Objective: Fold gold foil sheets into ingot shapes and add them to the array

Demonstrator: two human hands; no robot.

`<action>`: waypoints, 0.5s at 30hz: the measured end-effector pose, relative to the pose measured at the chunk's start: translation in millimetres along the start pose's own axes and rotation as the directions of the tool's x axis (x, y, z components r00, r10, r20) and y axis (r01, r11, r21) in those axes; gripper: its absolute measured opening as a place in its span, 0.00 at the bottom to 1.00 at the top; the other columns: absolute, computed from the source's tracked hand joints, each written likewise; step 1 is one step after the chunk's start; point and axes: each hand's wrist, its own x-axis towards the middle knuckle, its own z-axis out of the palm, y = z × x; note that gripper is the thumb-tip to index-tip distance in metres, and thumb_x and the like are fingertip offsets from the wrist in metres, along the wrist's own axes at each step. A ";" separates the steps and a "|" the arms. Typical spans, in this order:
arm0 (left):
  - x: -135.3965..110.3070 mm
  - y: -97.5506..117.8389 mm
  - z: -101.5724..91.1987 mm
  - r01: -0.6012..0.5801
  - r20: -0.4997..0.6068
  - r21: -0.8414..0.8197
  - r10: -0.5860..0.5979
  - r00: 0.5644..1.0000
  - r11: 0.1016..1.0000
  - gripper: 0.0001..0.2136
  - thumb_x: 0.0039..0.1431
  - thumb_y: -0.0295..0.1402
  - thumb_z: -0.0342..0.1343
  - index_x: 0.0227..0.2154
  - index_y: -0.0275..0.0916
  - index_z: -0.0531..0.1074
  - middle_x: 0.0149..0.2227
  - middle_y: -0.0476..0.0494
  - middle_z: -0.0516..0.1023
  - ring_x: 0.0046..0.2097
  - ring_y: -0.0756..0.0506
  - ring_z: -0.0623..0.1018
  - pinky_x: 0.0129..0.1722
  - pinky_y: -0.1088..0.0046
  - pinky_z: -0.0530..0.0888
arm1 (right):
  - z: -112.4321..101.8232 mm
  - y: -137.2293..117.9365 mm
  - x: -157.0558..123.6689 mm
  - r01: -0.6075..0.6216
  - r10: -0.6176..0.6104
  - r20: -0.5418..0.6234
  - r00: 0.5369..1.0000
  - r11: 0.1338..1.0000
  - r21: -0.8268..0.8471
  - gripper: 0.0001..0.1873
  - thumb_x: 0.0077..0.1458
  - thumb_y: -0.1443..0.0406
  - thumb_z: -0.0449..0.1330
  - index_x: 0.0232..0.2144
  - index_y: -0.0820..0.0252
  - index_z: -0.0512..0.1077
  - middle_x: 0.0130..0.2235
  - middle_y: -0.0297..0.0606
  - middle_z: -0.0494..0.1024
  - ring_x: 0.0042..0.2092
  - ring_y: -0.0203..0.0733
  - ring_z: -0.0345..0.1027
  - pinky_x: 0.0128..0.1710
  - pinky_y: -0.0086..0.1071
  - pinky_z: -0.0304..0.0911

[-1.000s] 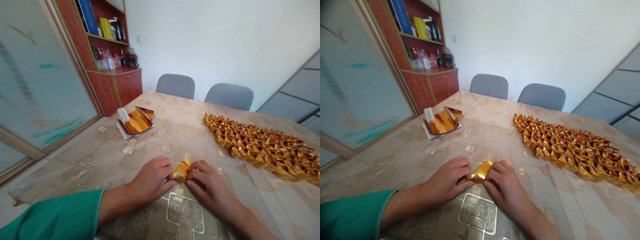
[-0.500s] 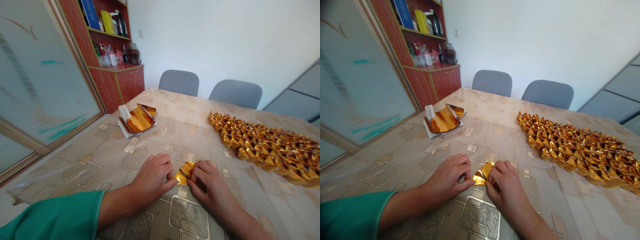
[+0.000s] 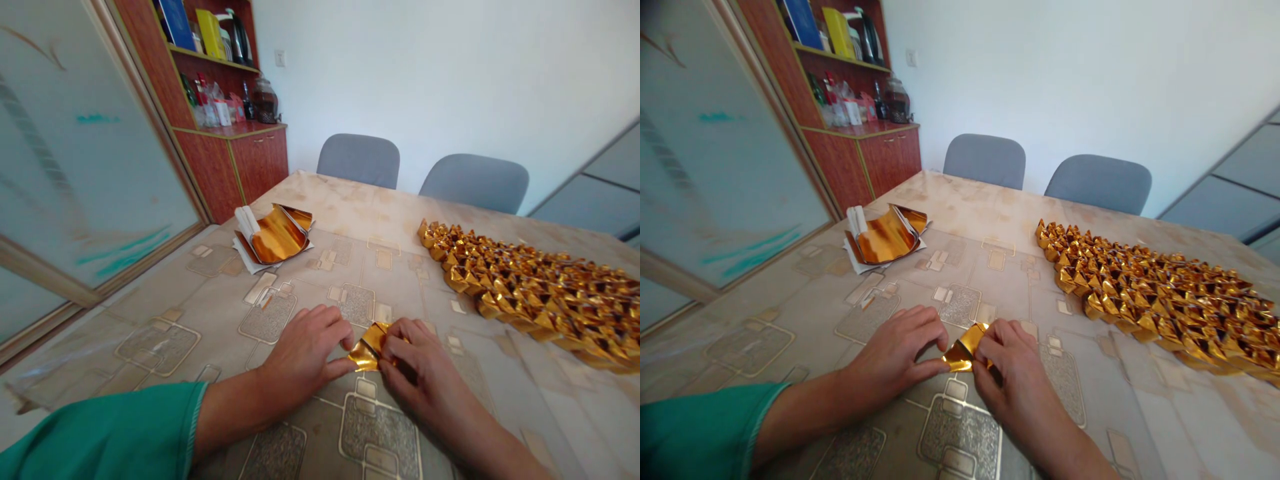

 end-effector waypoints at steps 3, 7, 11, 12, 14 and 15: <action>0.3 -0.9 -0.1 -0.024 0.000 -0.011 0.024 1.000 1.000 0.10 0.57 0.43 0.59 0.33 0.42 0.72 0.36 0.48 0.72 0.41 0.43 0.70 0.39 0.67 0.63 | -0.4 -0.8 0.0 -0.011 0.011 -0.008 1.000 1.000 0.012 0.10 0.54 0.74 0.56 0.23 0.57 0.64 0.31 0.36 0.68 0.36 0.44 0.62 0.35 0.36 0.56; 0.5 -1.0 -0.3 -0.034 0.002 -0.018 0.035 0.999 0.999 0.11 0.57 0.44 0.58 0.33 0.42 0.72 0.36 0.48 0.72 0.41 0.43 0.70 0.39 0.67 0.64 | 0.4 -0.7 0.0 -0.063 0.063 -0.005 0.998 0.995 0.076 0.11 0.57 0.68 0.57 0.23 0.57 0.65 0.32 0.37 0.68 0.37 0.44 0.62 0.35 0.37 0.56; 0.3 -1.2 0.6 -0.037 0.004 -0.008 0.037 0.999 0.999 0.10 0.57 0.43 0.59 0.33 0.42 0.73 0.36 0.48 0.72 0.41 0.43 0.70 0.39 0.68 0.63 | 3.2 -0.1 0.2 -0.106 0.112 -0.050 0.993 0.989 0.099 0.10 0.60 0.66 0.56 0.25 0.57 0.67 0.33 0.37 0.68 0.38 0.45 0.61 0.36 0.37 0.56; 0.2 -1.3 0.8 -0.038 0.001 -0.007 0.038 0.999 0.999 0.10 0.57 0.43 0.59 0.33 0.42 0.72 0.36 0.48 0.72 0.42 0.43 0.70 0.39 0.68 0.63 | 3.8 0.0 0.3 -0.117 0.122 -0.052 0.991 0.989 0.093 0.10 0.60 0.66 0.57 0.25 0.57 0.68 0.33 0.37 0.68 0.38 0.45 0.61 0.36 0.37 0.56; 0.3 -1.5 0.8 -0.038 0.000 -0.004 0.038 0.999 0.999 0.10 0.57 0.43 0.59 0.33 0.42 0.72 0.36 0.49 0.72 0.42 0.44 0.70 0.39 0.68 0.63 | 4.5 -0.2 0.5 -0.130 0.135 -0.043 0.990 0.987 0.091 0.11 0.60 0.67 0.57 0.25 0.57 0.68 0.33 0.37 0.68 0.38 0.45 0.61 0.37 0.37 0.55; 0.4 -1.5 0.7 -0.036 0.004 0.000 0.036 0.999 0.999 0.10 0.57 0.43 0.59 0.33 0.42 0.72 0.36 0.49 0.72 0.42 0.44 0.70 0.39 0.68 0.63 | 4.5 -0.4 0.6 -0.133 0.137 -0.035 0.990 0.987 0.095 0.11 0.60 0.68 0.57 0.24 0.58 0.67 0.33 0.36 0.68 0.39 0.45 0.61 0.37 0.38 0.55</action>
